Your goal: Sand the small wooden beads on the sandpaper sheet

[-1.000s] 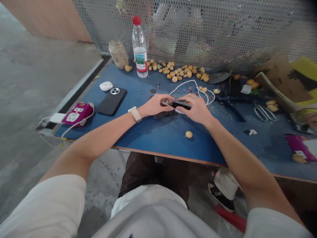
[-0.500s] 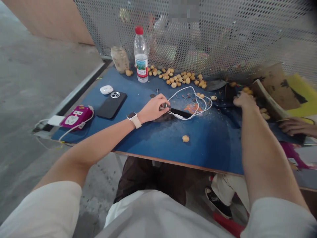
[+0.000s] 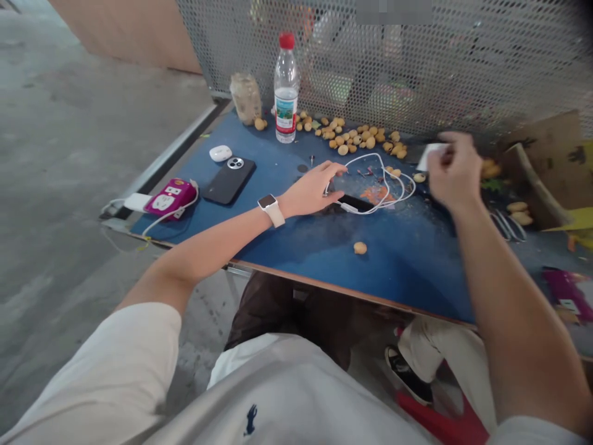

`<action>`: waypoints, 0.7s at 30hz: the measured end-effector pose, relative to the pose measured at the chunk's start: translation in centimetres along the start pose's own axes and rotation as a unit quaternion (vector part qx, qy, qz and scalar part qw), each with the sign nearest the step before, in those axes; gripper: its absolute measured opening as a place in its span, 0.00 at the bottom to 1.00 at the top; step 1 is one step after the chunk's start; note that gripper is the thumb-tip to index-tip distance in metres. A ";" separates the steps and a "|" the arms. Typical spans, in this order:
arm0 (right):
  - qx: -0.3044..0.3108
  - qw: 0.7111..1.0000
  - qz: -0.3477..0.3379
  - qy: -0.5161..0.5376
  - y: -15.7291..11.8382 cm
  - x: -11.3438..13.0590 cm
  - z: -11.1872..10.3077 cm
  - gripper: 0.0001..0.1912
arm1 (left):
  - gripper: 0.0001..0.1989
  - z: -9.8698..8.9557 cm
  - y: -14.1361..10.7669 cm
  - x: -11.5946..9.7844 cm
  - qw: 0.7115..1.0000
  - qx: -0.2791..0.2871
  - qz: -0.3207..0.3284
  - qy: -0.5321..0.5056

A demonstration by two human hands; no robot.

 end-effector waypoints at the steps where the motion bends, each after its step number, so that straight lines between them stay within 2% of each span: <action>1: 0.004 0.997 0.004 0.083 -0.7 2.9 0.2 0.23 | 0.28 -0.2 0.1 -0.8 1.000 0.005 0.004 -0.002; 4: 0.024 0.965 -0.067 0.254 -3.2 13.2 0.7 0.20 | 0.28 -2.5 -0.6 -2.9 0.999 0.022 0.028 0.030; 7: 0.053 0.932 -0.145 0.329 -5.5 21.9 0.8 0.21 | 0.20 -7.6 -4.1 -2.6 0.989 0.032 0.013 0.145; 9: 0.083 0.912 -0.184 0.357 -6.7 26.3 0.9 0.22 | 0.20 -12.5 -8.1 -0.9 0.970 0.011 -0.039 0.241; 12: 0.140 0.881 -0.214 0.398 -8.6 31.7 1.7 0.24 | 0.27 -20.0 -15.7 2.4 0.921 -0.056 -0.163 0.351; 14: 0.177 0.859 -0.208 0.434 -10.0 34.9 2.9 0.25 | 0.32 -23.7 -20.4 3.9 0.890 -0.101 -0.227 0.381; 17: 0.214 0.831 -0.155 0.490 -12.3 39.0 5.3 0.27 | 0.30 -26.6 -24.8 5.5 0.874 -0.136 -0.288 0.367; 19: 0.241 0.820 -0.132 0.502 -14.0 41.4 6.8 0.28 | 0.26 -27.1 -25.7 6.0 0.877 -0.144 -0.295 0.351; 21: 0.264 0.819 -0.142 0.489 -15.5 43.4 7.6 0.30 | 0.23 -27.2 -25.5 6.2 0.879 -0.152 -0.286 0.349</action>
Point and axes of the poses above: each hand's wrist, its own y-axis towards the middle knuckle, its own z-axis out of the palm, x = y × z, the point moved 8 cm from there along y, towards the middle knuckle, and after that the axes turned 15 degrees about -x, right-handed, at the moved point
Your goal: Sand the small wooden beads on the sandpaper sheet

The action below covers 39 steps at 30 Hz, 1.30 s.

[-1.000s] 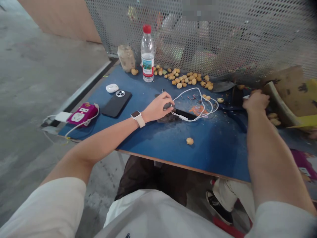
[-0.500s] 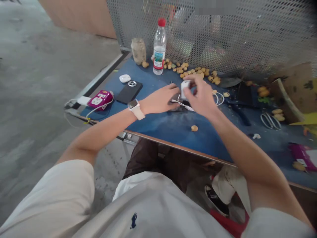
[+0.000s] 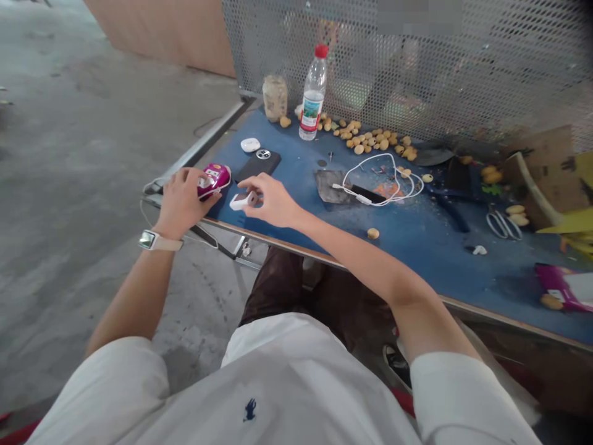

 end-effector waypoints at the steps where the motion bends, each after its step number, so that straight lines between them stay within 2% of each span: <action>1: 0.018 1.000 -0.004 -0.014 -0.1 0.2 0.9 0.30 | 0.21 0.1 0.3 -0.2 1.000 -0.008 0.004 -0.003; 3: 0.053 0.997 -0.011 -0.055 -0.3 0.6 2.0 0.30 | 0.16 0.3 0.8 -0.8 0.999 -0.024 0.018 -0.012; 6: 0.089 0.988 -0.009 -0.124 -0.4 0.8 2.1 0.27 | 0.06 0.6 1.7 -1.8 0.997 -0.034 0.056 -0.038; 8: 0.110 0.982 -0.001 -0.155 -0.2 0.9 2.1 0.24 | 0.03 0.6 2.6 -1.9 0.995 -0.037 0.059 -0.065; 11: 0.127 0.976 0.011 -0.178 0.5 1.1 2.9 0.17 | 0.05 1.0 4.3 -1.2 0.994 -0.024 0.031 -0.101; 16: 0.083 0.979 0.011 -0.184 2.2 1.4 4.7 0.15 | 0.05 1.9 6.2 0.4 0.995 -0.005 -0.023 -0.099; 19: 0.074 0.981 -0.003 -0.176 2.6 1.3 5.2 0.15 | 0.06 2.3 6.1 0.9 0.993 -0.001 -0.031 -0.112; 25: 0.099 0.981 -0.039 -0.161 3.3 0.4 5.6 0.18 | 0.05 2.7 5.8 1.6 0.991 -0.020 -0.034 -0.126; 31: 0.097 0.981 -0.041 -0.164 3.5 -0.4 5.5 0.20 | 0.07 2.6 5.6 1.2 0.992 -0.025 -0.013 -0.120; 36: 0.105 0.975 -0.056 -0.189 3.4 0.4 5.7 0.15 | 0.18 2.4 5.8 1.1 0.993 -0.018 -0.009 -0.113; 39: 0.123 0.967 -0.074 -0.211 3.6 0.9 6.2 0.11 | 0.17 2.4 5.9 0.9 0.994 -0.012 -0.007 -0.110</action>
Point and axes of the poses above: each hand's wrist, its own y-axis towards the middle knuckle, its own z-axis out of the palm, x = y × z, the point moved 8 cm from there along y, towards the middle knuckle, and after that the axes turned 15 degrees about -x, right-handed, at the moved point
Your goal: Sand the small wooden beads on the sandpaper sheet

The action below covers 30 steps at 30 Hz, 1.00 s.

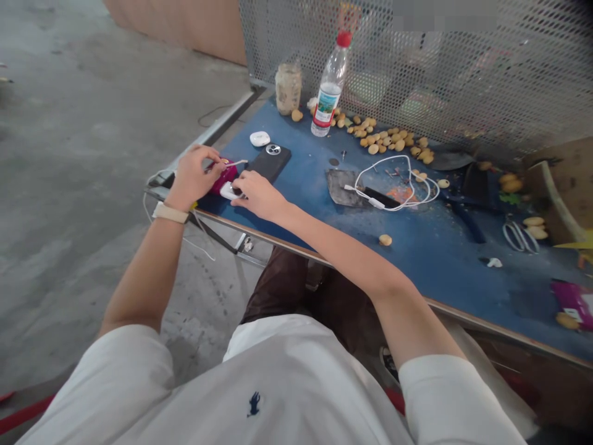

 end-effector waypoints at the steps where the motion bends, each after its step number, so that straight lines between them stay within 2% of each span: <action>1: 0.005 1.000 -0.003 -0.005 0.2 0.0 0.1 0.11 | 0.15 0.0 0.0 0.0 1.000 0.001 -0.001 0.000; 7: 0.021 0.999 -0.027 -0.015 0.6 0.8 0.1 0.12 | 0.11 0.0 -0.2 -0.1 1.000 0.007 -0.005 0.002; 9: 0.023 0.999 -0.039 -0.028 -0.4 0.9 -0.9 0.18 | 0.09 -0.2 -0.2 -0.1 1.000 0.006 -0.009 0.007; 11: 0.019 0.998 -0.039 -0.038 -2.2 -0.1 -2.9 0.29 | 0.06 -0.5 -0.3 -0.6 1.000 0.005 -0.003 0.003; 12: 0.012 0.999 -0.032 -0.042 -3.4 -1.3 -4.4 0.32 | 0.05 -0.7 -0.5 -1.0 1.000 0.003 0.005 -0.001; 14: -0.013 0.998 -0.005 -0.061 -6.2 -5.3 -8.2 0.28 | 0.03 -1.3 -0.8 -2.3 1.000 -0.006 0.029 -0.003; 16: -0.040 0.994 0.029 -0.095 -9.7 -10.7 -12.4 0.18 | 0.05 -1.8 -1.3 -4.1 0.998 -0.016 0.054 0.007; 18: -0.063 0.987 0.066 -0.129 -13.5 -16.1 -16.4 0.13 | 0.07 -1.7 -1.8 -6.1 0.997 -0.006 0.077 0.006; 21: -0.055 0.984 0.094 -0.144 -18.6 -21.5 -19.8 0.10 | 0.06 -0.5 -2.6 -8.7 0.995 0.032 0.094 -0.013; 24: -0.086 0.981 0.100 -0.141 -21.4 -23.5 -21.1 0.14 | 0.04 1.1 -2.9 -9.9 0.994 0.067 0.087 -0.012; 27: -0.091 0.982 0.101 -0.132 -21.9 -24.1 -20.2 0.18 | 0.04 1.9 -3.0 -10.7 0.992 0.074 0.103 -0.018; 30: -0.083 0.982 0.105 -0.137 -21.5 -24.5 -19.1 0.20 | 0.07 2.0 -3.0 -11.2 0.989 0.079 0.123 -0.025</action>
Point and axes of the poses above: each hand's wrist, its own y-axis towards the middle knuckle, its own z-axis out of the palm, x = y × z, the point moved 8 cm from there along y, towards the middle knuckle, and after that the axes turned 15 degrees about -x, right-handed, at the moved point
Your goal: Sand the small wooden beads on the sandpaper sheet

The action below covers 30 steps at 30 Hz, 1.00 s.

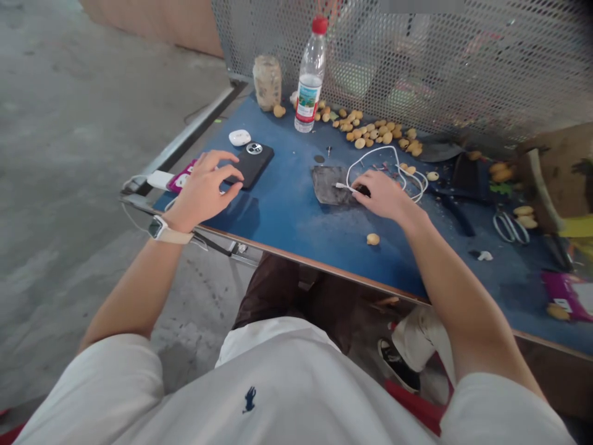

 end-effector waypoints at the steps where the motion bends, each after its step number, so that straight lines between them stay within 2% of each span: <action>1: -0.012 1.000 0.001 0.001 0.2 0.1 0.0 0.20 | 0.07 -0.1 0.0 0.0 1.000 0.003 -0.002 0.002; 4: -0.059 0.998 0.004 0.019 0.8 1.0 -1.2 0.15 | 0.07 -1.0 -0.2 0.4 1.000 0.005 -0.017 0.020; 6: -0.066 0.997 -0.004 0.032 1.4 2.9 -1.9 0.12 | 0.09 -1.7 -0.4 0.9 0.999 0.011 -0.009 0.030; 9: -0.068 0.995 -0.031 0.065 2.8 8.1 -2.4 0.08 | 0.12 -2.5 -1.0 2.0 0.998 0.039 0.029 0.032; 11: -0.076 0.993 -0.033 0.086 4.1 12.3 -2.2 0.10 | 0.17 -2.6 -1.5 3.0 0.996 0.069 0.048 0.038; 13: -0.045 0.993 -0.041 0.100 5.3 16.7 -0.6 0.17 | 0.21 -2.4 -1.9 3.9 0.993 0.097 0.055 0.047; 15: 0.030 0.992 -0.061 0.105 6.1 21.1 2.1 0.24 | 0.22 -2.1 -2.2 4.6 0.990 0.117 0.054 0.053; 17: 0.098 0.989 -0.070 0.084 6.5 24.5 5.0 0.27 | 0.20 -1.8 -2.3 5.1 0.990 0.124 0.044 0.050; 18: 0.110 0.990 -0.063 0.067 6.7 25.6 6.2 0.28 | 0.19 -1.8 -2.3 5.3 0.991 0.122 0.037 0.044; 21: 0.110 0.993 -0.034 0.029 7.2 27.8 8.9 0.28 | 0.17 -1.8 -2.2 5.5 0.993 0.116 0.016 0.013; 23: 0.098 0.994 -0.027 0.028 7.5 28.6 9.9 0.22 | 0.16 -1.8 -2.2 5.6 0.993 0.119 0.000 -0.001; 25: 0.088 0.995 -0.032 0.031 7.6 29.2 10.4 0.18 | 0.16 -1.8 -2.1 5.7 0.992 0.123 -0.010 -0.011; 30: 0.086 0.996 -0.037 0.008 7.7 29.4 10.5 0.18 | 0.17 -1.6 -2.3 6.1 0.993 0.109 0.006 -0.035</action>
Point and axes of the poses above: each hand's wrist, its own y-axis towards the middle knuckle, its own z-axis out of the palm, x = y × z, the point moved 8 cm from there along y, towards the middle knuckle, and after that the axes turned 15 degrees about -x, right-handed, at the moved point
